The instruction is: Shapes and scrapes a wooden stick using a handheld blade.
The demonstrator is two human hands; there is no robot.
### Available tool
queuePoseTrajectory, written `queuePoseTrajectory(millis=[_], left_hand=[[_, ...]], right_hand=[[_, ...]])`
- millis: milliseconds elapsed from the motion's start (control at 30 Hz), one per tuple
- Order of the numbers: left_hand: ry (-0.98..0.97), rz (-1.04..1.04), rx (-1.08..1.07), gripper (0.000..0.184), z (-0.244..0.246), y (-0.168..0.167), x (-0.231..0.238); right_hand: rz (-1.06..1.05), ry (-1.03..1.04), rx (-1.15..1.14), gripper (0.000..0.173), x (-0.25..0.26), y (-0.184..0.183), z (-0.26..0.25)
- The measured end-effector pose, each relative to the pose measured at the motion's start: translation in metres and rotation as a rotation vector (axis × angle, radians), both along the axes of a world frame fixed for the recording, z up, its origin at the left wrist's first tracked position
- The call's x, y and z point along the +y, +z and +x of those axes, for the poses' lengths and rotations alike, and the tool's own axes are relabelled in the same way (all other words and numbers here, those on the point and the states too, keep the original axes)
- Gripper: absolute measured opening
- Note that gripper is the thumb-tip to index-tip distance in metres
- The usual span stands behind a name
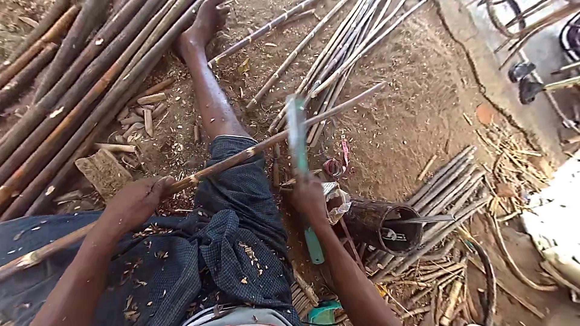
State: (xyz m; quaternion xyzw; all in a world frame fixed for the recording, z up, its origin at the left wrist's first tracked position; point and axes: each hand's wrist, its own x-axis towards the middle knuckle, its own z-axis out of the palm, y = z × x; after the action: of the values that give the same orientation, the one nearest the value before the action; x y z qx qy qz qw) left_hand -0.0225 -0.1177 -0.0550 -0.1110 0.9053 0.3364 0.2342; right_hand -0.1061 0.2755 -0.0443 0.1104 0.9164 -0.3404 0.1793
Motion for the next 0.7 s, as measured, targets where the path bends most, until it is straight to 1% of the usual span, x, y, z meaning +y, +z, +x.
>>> queuePoseTrajectory(millis=[67,100,133,167,200,267,300,333,367,400,433,467,500,533,567,633,667,700], left_hand=[[-0.014,0.012,-0.008,0.046,0.000,-0.004,-0.005],[-0.012,0.010,-0.007,0.042,0.001,-0.005,-0.006],[-0.009,0.007,0.015,0.038,0.004,-0.004,-0.008],[-0.019,0.002,0.048,0.038,0.010,-0.002,-0.011],[-0.046,-0.011,0.069,0.042,0.019,0.005,-0.014],[-0.116,-0.049,0.022,0.051,0.042,0.034,-0.026],[-0.126,-0.026,-0.027,0.051,0.052,0.049,-0.033],[-0.115,-0.009,-0.057,0.055,0.060,0.060,-0.038],[-0.096,-0.009,-0.060,0.064,0.067,0.065,-0.038],[-0.079,-0.032,-0.034,0.071,0.072,0.062,-0.033],[-0.069,-0.066,0.012,0.073,0.073,0.054,-0.023],[-0.065,-0.089,0.070,0.068,0.071,0.041,-0.011],[-0.053,-0.082,0.122,0.061,0.067,0.027,0.002],[-0.032,-0.084,0.180,0.055,0.065,0.015,0.014],[-0.001,-0.091,0.222,0.050,0.064,0.008,0.024],[0.036,-0.099,0.254,0.044,0.063,0.006,0.029],[0.056,-0.082,0.244,0.041,0.065,0.007,0.027],[0.083,-0.064,0.242,0.038,0.067,0.006,0.024]], right_hand=[[0.112,0.361,-0.036,0.050,-0.016,-0.006,0.028],[0.144,0.470,-0.017,0.051,-0.018,-0.006,0.034],[0.105,0.461,0.001,0.052,-0.016,-0.005,0.034],[0.024,0.369,0.007,0.053,-0.011,0.001,0.031],[-0.063,0.231,-0.012,0.054,-0.002,0.009,0.029],[-0.177,-0.007,-0.025,0.058,0.022,0.026,0.019],[-0.204,-0.081,0.000,0.058,0.036,0.035,0.015],[-0.215,-0.131,0.044,0.058,0.050,0.040,0.014],[-0.223,-0.171,0.085,0.057,0.061,0.043,0.013],[-0.240,-0.203,0.124,0.054,0.067,0.042,0.009],[-0.261,-0.234,0.153,0.050,0.065,0.037,0.001],[-0.254,-0.256,0.157,0.049,0.058,0.029,-0.003],[-0.195,-0.228,0.139,0.052,0.048,0.021,-0.002],[-0.108,-0.146,0.099,0.057,0.034,0.017,0.004],[-0.020,-0.023,0.036,0.057,0.019,0.015,0.015],[0.116,0.263,-0.070,0.050,-0.004,0.013,0.036],[0.176,0.358,-0.109,0.049,-0.006,0.011,0.039],[0.180,0.356,-0.116,0.049,-0.004,0.010,0.034]])
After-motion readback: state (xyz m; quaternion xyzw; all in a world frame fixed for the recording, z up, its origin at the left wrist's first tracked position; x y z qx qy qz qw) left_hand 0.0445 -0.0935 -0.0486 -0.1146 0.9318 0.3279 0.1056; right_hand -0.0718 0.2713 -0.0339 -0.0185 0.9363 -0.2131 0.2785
